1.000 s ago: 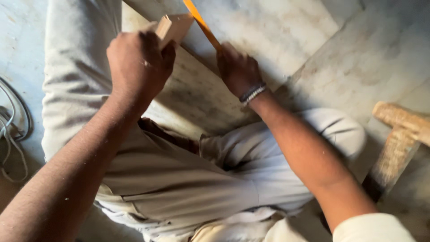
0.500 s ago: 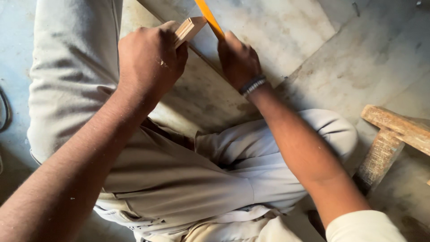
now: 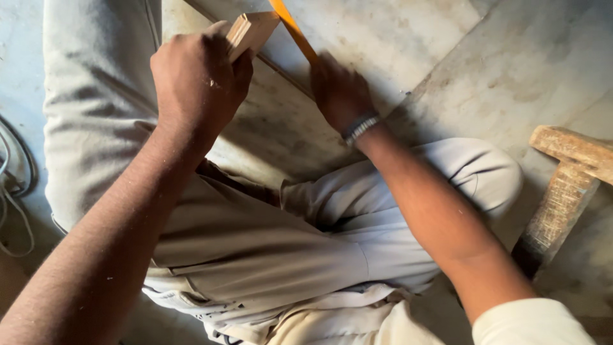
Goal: The person sits on the floor and uses a metal file to smooth the edges of a rectangular wooden block. They repeatedly rub the file along the edges and corners, occasionally turning the block to work on different sides.
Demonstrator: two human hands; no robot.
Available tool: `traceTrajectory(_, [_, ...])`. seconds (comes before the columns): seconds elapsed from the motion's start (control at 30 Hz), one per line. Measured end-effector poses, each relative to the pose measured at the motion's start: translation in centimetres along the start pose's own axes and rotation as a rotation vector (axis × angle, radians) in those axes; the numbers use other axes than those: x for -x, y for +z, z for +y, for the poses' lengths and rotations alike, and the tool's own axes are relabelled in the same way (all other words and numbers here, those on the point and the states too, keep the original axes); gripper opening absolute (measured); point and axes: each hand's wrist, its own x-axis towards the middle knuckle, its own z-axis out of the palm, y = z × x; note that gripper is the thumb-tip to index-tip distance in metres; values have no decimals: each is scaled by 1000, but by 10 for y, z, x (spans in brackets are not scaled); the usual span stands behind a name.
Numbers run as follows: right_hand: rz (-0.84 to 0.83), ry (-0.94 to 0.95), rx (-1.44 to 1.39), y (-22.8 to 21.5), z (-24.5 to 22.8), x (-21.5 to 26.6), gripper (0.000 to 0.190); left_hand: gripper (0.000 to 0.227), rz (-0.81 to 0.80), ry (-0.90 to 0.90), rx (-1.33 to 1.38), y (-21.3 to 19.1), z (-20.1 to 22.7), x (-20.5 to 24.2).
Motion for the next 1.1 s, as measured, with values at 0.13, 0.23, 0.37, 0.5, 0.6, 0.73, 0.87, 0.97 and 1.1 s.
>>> traceTrajectory(0.13, [139,-3,-102,2,-1,-10,11,14,-21,-19,-1,0,2,2])
traceTrajectory(0.23, [129,88,-302,10,-7,-62,10,15,-33,-21,-5,-1,2,-3])
traceTrajectory(0.37, [109,112,-262,-4,-12,-66,8,14,-13,-32,14,-5,5,0])
traceTrajectory(0.5, [-22,121,-222,-26,-11,-9,12,19,-37,-54,-35,0,3,-1])
traceTrajectory(0.6, [81,32,-119,-18,-9,-17,18,16,4,-12,-2,2,2,-2])
traceTrajectory(0.73, [10,224,-487,-1,-12,-86,10,21,-39,-25,-48,-3,3,-2])
traceTrajectory(0.87, [50,273,-533,-6,-19,-72,10,22,-59,-44,-30,-5,2,0])
traceTrajectory(0.97, [14,313,-517,-20,-26,-23,12,19,-62,-59,-34,-4,3,1])
traceTrajectory(1.1, [-66,431,-582,-16,-28,-33,11,19,-71,-62,14,-12,10,-4])
